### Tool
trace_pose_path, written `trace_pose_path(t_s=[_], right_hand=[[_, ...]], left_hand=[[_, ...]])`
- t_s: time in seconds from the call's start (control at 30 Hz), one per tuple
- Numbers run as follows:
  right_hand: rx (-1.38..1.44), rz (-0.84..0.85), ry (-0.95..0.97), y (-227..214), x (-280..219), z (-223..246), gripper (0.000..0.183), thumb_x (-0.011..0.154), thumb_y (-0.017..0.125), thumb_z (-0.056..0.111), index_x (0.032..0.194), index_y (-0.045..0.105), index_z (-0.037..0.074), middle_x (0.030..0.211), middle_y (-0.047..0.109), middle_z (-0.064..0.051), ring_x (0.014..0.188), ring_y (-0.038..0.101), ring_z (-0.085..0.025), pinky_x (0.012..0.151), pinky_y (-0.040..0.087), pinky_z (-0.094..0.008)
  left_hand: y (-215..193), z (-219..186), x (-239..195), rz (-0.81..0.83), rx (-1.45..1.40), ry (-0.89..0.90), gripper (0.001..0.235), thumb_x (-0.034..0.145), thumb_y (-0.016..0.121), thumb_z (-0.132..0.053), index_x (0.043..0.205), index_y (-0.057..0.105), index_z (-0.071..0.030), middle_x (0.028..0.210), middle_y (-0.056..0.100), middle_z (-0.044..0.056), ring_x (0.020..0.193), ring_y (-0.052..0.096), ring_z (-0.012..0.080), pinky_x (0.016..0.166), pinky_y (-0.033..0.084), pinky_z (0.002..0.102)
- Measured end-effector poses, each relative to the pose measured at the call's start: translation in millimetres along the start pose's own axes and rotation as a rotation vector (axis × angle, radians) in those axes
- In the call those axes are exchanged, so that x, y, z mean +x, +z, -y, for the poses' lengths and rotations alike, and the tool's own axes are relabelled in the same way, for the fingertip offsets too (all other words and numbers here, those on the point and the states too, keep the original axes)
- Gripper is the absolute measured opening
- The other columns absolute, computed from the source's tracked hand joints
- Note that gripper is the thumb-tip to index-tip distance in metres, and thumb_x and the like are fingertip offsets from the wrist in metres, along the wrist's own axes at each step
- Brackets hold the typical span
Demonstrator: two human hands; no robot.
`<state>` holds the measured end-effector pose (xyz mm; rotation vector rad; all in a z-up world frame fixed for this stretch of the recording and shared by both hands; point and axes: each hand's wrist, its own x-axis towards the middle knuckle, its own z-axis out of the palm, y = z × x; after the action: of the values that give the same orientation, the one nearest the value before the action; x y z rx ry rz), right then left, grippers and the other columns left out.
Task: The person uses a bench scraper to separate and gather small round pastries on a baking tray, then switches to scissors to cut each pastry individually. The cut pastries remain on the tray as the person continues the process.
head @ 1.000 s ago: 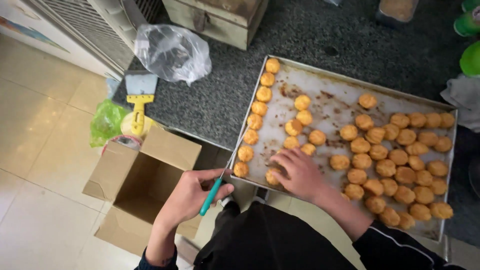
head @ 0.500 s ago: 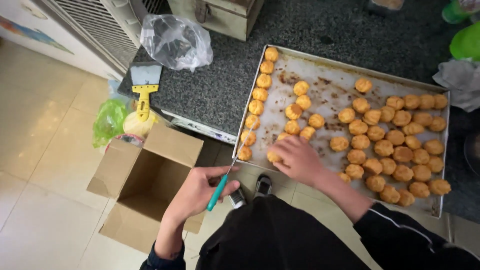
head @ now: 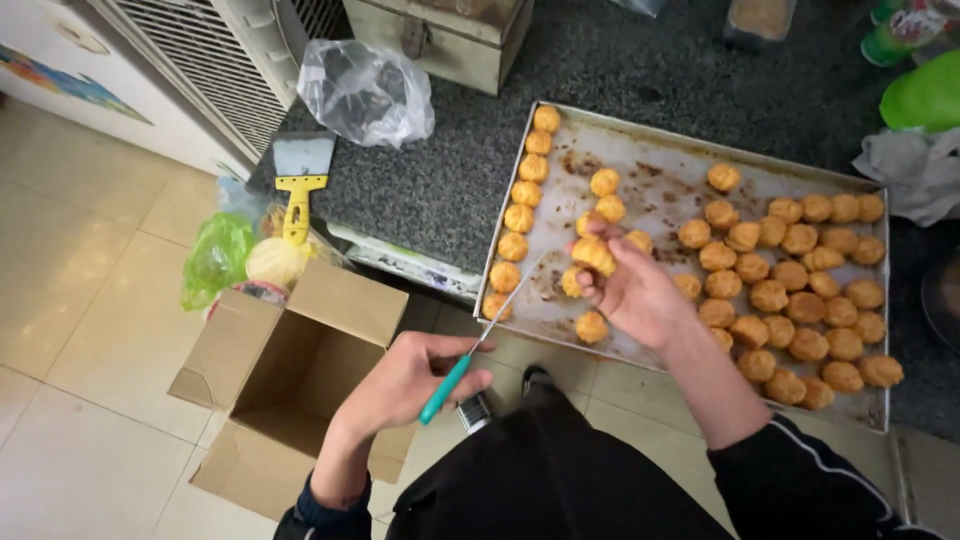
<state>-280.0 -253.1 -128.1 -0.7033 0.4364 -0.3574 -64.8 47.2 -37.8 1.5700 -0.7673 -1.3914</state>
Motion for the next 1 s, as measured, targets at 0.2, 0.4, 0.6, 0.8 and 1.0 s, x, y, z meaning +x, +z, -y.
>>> trace_pose_path(t_s=[0.2, 0.4, 0.6, 0.8, 1.0], right_hand=[[0.065, -0.056, 0.059, 27.5, -9.7, 4.0, 0.054, 0.119, 0.054, 0.05, 0.156, 0.066, 0.011, 0.131, 0.08, -0.014, 0.109, 0.083, -0.026, 0.097, 0.07, -0.033], [0.015, 0.053, 0.086, 21.7, -14.3, 4.3, 0.059, 0.118, 0.053, 0.039, 0.169, 0.055, 0.008, 0.133, 0.079, -0.016, 0.11, 0.082, -0.025, 0.095, 0.07, -0.033], [-0.013, 0.086, 0.124, 8.3, -8.3, -7.0, 0.061, 0.118, 0.051, 0.047, 0.167, 0.056, 0.01, 0.137, 0.08, -0.019, 0.112, 0.083, -0.029, 0.095, 0.07, -0.036], [-0.041, 0.081, 0.098, 1.2, -3.7, -13.4, 0.061, 0.119, 0.051, 0.045, 0.169, 0.052, 0.009, 0.138, 0.078, -0.019, 0.109, 0.084, -0.029, 0.093, 0.071, -0.036], [-0.067, 0.081, 0.066, 13.2, -5.2, -16.7, 0.058, 0.118, 0.056, 0.04, 0.167, 0.054, 0.01, 0.134, 0.079, -0.023, 0.107, 0.084, -0.033, 0.093, 0.072, -0.039]], left_hand=[[-2.8, 3.7, 5.8, 0.066, -0.002, -0.004, 0.051, 0.089, 0.096, -0.014, 0.137, 0.086, -0.002, 0.063, 0.079, 0.018, 0.055, 0.076, 0.017, 0.047, 0.06, 0.024], [-3.3, -17.7, 2.2, 0.137, 0.048, -0.001, 0.052, 0.089, 0.096, -0.018, 0.138, 0.086, -0.004, 0.064, 0.077, 0.015, 0.056, 0.075, 0.0164, 0.05, 0.061, 0.025], [-6.5, -15.4, 6.3, 0.187, 0.097, 0.042, 0.05, 0.091, 0.094, -0.018, 0.139, 0.086, -0.009, 0.06, 0.075, 0.01, 0.054, 0.073, 0.0143, 0.052, 0.058, 0.024], [-15.0, -23.0, 0.0, 0.174, 0.111, 0.05, 0.049, 0.09, 0.094, -0.015, 0.138, 0.086, -0.006, 0.059, 0.076, 0.013, 0.054, 0.075, 0.0158, 0.053, 0.059, 0.025], [-20.1, -20.9, -1.5, 0.181, 0.103, 0.036, 0.051, 0.091, 0.095, -0.019, 0.14, 0.085, -0.007, 0.061, 0.076, 0.012, 0.056, 0.075, 0.0161, 0.055, 0.059, 0.025]])
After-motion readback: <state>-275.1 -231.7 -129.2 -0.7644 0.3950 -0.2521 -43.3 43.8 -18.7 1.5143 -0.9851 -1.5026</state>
